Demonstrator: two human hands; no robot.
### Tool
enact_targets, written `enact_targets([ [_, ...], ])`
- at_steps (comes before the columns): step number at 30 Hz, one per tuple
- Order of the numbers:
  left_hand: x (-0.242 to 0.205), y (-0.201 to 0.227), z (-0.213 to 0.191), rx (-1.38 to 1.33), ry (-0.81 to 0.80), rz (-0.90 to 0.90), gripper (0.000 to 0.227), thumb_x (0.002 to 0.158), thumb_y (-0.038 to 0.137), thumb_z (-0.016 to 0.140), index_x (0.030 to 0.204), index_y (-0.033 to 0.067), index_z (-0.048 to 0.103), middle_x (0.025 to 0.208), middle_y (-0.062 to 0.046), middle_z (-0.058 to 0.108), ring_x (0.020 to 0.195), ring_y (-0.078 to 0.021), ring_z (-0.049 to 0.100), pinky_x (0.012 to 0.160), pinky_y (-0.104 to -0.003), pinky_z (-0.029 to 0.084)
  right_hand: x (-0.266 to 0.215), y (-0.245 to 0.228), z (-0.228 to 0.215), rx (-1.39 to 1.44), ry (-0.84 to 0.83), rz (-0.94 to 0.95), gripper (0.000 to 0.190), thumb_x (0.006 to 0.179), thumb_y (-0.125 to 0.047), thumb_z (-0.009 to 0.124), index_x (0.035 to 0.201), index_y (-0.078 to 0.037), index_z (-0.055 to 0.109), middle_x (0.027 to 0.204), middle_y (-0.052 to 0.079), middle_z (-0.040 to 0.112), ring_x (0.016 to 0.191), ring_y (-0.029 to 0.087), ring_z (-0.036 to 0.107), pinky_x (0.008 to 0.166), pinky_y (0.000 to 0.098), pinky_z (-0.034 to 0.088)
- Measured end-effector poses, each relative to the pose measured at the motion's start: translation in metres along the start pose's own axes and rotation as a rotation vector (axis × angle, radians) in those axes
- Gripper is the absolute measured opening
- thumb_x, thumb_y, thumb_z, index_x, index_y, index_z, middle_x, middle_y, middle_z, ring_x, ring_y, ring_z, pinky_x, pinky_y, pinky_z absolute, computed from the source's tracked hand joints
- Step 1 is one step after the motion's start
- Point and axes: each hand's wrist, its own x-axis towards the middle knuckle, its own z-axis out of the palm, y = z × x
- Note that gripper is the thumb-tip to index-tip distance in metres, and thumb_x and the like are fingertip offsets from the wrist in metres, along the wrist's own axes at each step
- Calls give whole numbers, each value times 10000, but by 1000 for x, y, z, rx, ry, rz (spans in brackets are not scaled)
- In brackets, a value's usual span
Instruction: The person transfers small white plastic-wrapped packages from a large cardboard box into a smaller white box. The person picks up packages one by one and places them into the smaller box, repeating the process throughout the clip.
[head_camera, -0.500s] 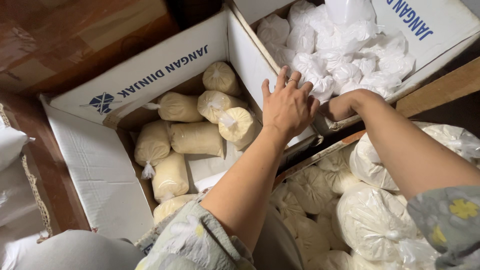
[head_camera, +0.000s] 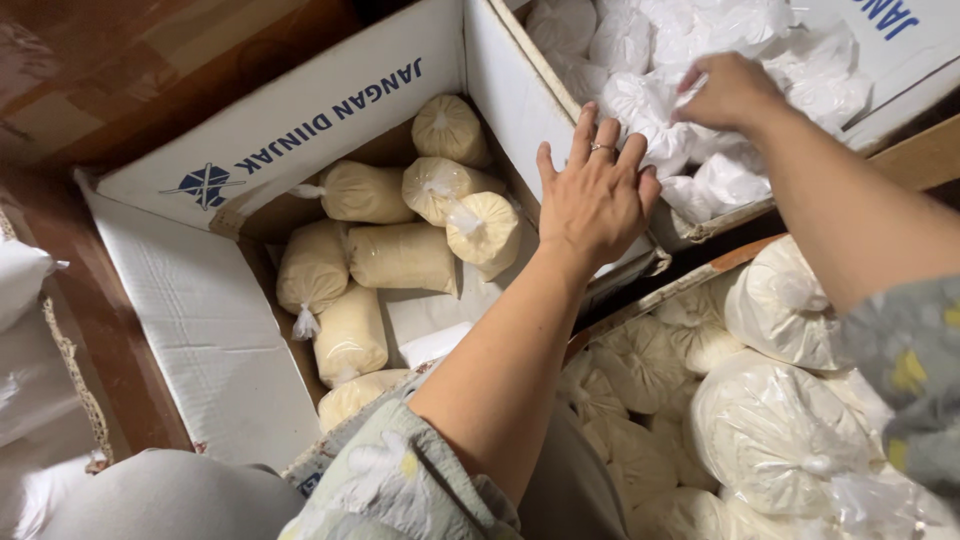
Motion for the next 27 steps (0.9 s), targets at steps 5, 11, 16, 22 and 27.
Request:
enact_targets([
  [5,1,-4,8,-13,38,11,384,964,403,482,1260,172,565,1469,-122,472,1523,-307,261,1099,-751,252,9,-21,13,-419,-104,-322,692,714,-206,924,1358,-219,670,1248,140,704,1123,332,656,943,432,528],
  [11,0,-6,7,15,55,28,393,971,422,494,1230,139,582,1435,-130,508,1519,-315,324,1126,-708,299,-6,-15,7,-287,-249,84,529,729,-203,923,1223,-100,764,1167,149,758,1053,339,767,875,497,620],
  [16,0,-5,7,11,29,16,410,973,432,484,1241,137,579,1450,-144,500,1523,-317,318,1146,-698,292,-9,-21,17,-589,-124,0,673,713,-272,958,1332,-226,697,1216,129,753,1078,333,731,915,438,585],
  [22,2,-6,15,13,-16,-23,507,977,465,400,1363,158,517,1555,-120,401,1560,-294,168,1147,-750,184,-7,-46,22,-768,-230,39,583,793,-273,870,1326,-170,657,1238,102,729,1140,328,707,940,498,561],
  [27,3,-7,21,-11,-21,-25,549,986,489,395,1420,164,480,1582,-103,379,1570,-284,149,1142,-749,194,-9,-54,33,-561,-130,-443,523,728,-272,825,1202,-98,689,1193,147,725,1163,372,647,991,483,510],
])
